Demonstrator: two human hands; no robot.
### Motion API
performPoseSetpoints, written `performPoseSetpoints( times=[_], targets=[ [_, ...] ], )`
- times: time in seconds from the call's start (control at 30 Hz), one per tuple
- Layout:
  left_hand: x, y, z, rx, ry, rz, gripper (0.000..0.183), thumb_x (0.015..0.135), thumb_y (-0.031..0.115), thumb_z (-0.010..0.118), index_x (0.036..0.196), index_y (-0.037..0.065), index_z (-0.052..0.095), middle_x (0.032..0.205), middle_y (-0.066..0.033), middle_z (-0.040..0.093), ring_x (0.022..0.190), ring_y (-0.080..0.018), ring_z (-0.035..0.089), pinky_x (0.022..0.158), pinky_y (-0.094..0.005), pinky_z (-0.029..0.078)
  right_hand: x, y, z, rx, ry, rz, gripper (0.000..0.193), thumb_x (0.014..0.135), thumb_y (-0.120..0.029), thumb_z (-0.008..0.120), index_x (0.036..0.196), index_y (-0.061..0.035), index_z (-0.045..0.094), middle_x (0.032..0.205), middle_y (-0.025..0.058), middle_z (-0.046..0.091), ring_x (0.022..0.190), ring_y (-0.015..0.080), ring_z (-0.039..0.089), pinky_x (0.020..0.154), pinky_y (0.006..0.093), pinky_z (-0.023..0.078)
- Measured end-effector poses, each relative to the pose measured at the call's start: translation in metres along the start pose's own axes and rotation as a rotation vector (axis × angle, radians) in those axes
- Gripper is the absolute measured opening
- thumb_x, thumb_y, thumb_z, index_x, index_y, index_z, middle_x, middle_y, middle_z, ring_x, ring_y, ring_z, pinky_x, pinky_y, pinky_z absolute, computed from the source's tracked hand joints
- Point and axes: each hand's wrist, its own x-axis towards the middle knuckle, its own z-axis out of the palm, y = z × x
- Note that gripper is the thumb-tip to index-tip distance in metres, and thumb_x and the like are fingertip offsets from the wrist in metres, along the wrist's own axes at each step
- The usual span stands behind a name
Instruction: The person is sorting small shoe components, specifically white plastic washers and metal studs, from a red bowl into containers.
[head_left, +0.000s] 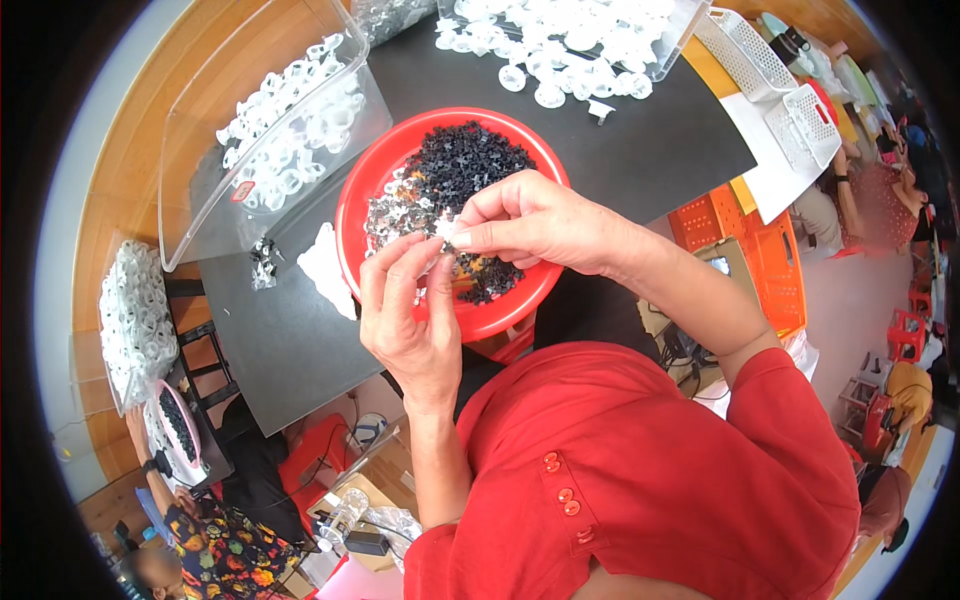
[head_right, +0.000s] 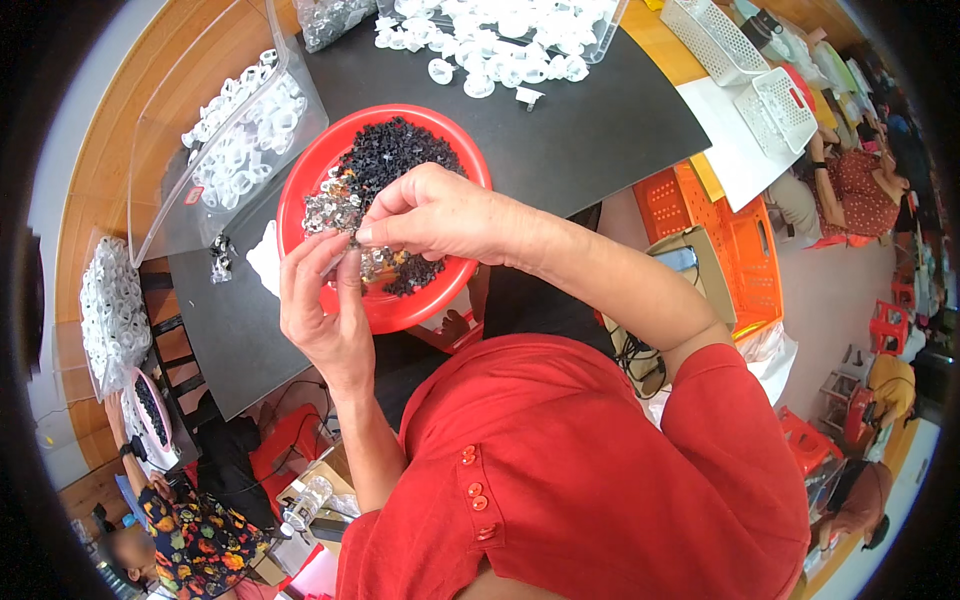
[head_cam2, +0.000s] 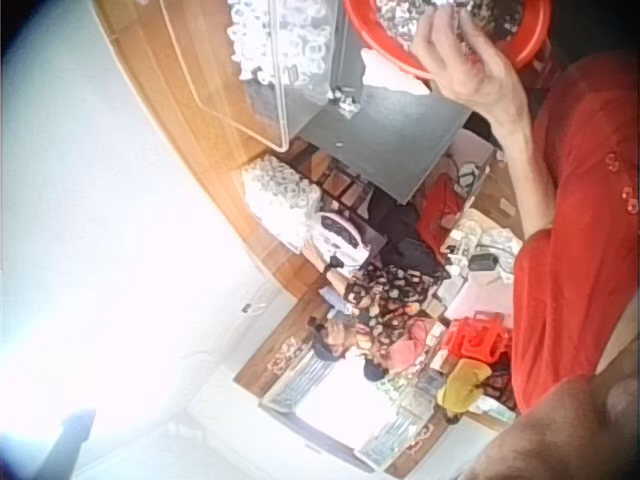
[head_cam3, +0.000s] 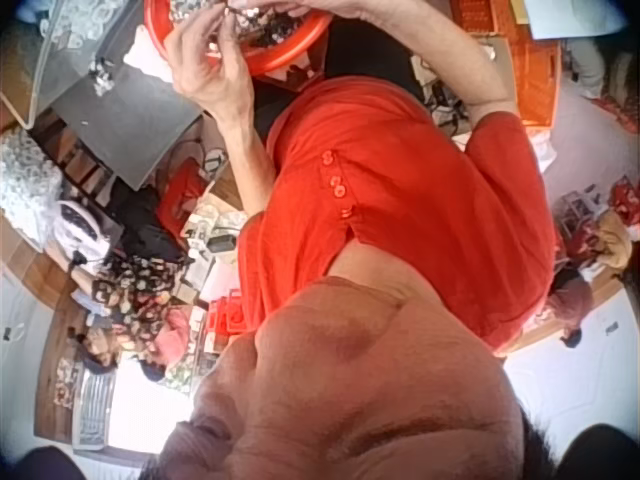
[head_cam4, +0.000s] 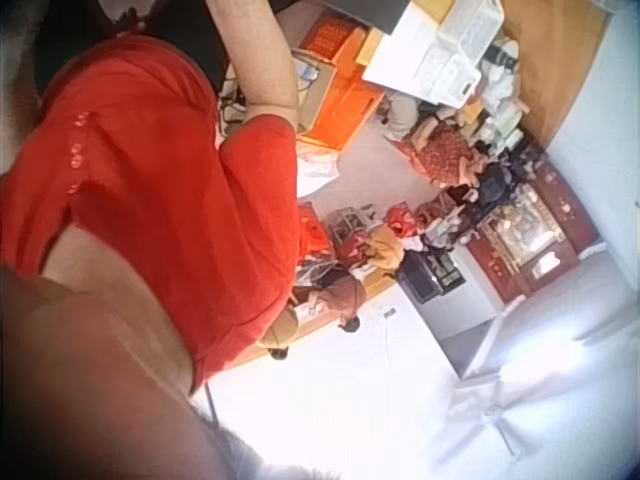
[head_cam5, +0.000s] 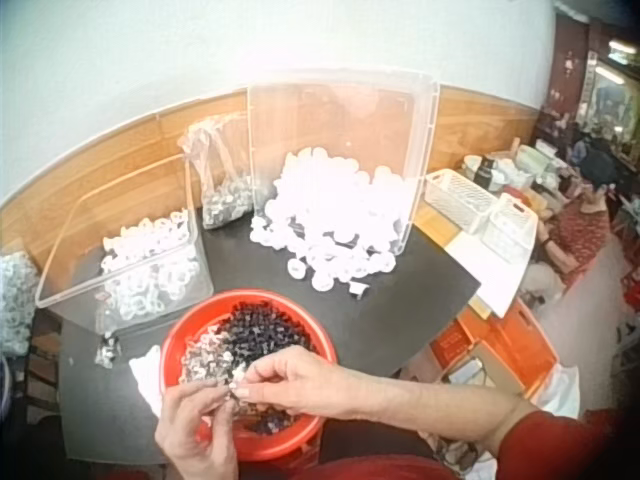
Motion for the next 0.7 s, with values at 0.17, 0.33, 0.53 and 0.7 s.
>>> performPoseSetpoints(
  times=[0.17, 0.33, 0.53, 0.7],
  targets=[
    [0.0, 0.001, 0.0, 0.025, -0.009, 0.047, 0.022, 0.076, -0.003, 0.071, 0.096, 0.005, 0.068, 0.097, -0.0098, 0.064, 0.084, -0.0211, 0.064, 0.068, -0.0306, 0.053, -0.001, 0.001, 0.002, 0.034, 0.004, 0.001, 0.019, 0.088, -0.021, 0.065, 0.091, -0.0027, 0.069, 0.066, -0.0056, 0.055, 0.055, -0.0001, 0.042, 0.048, 0.0175, 0.032],
    [-0.003, 0.0, 0.002, 0.079, 0.003, 0.043, 0.012, 0.085, -0.001, 0.065, 0.097, 0.001, 0.065, 0.093, -0.0077, 0.063, 0.084, -0.0186, 0.063, 0.073, -0.0313, 0.051, 0.0, 0.006, 0.003, -0.291, 0.073, -0.248, 0.021, 0.091, -0.02, 0.065, 0.094, 0.0003, 0.067, 0.076, -0.0031, 0.059, 0.065, 0.0017, 0.049, 0.058, 0.0185, 0.041],
    [-0.009, -0.005, 0.001, -0.603, -0.056, -0.476, 0.012, 0.096, 0.013, 0.052, 0.094, 0.003, 0.058, 0.089, -0.0037, 0.059, 0.072, -0.0119, 0.053, 0.066, -0.0259, 0.043, -0.006, -0.001, 0.012, -0.472, 0.197, -0.303, 0.015, 0.089, -0.013, 0.065, 0.094, 0.0011, 0.068, 0.078, -0.0015, 0.062, 0.065, 0.0018, 0.049, 0.058, 0.0195, 0.041],
    [-0.008, -0.008, -0.003, -1.066, -0.094, -0.673, 0.013, 0.097, 0.016, 0.052, 0.096, 0.004, 0.057, 0.091, -0.0061, 0.06, 0.072, -0.0106, 0.052, 0.067, -0.0239, 0.042, -0.012, -0.012, 0.02, -0.585, 0.257, -0.434, 0.016, 0.083, -0.015, 0.068, 0.087, 0.0004, 0.068, 0.072, 0.008, 0.063, 0.061, 0.0109, 0.056, 0.058, 0.0274, 0.046]
  ],
)
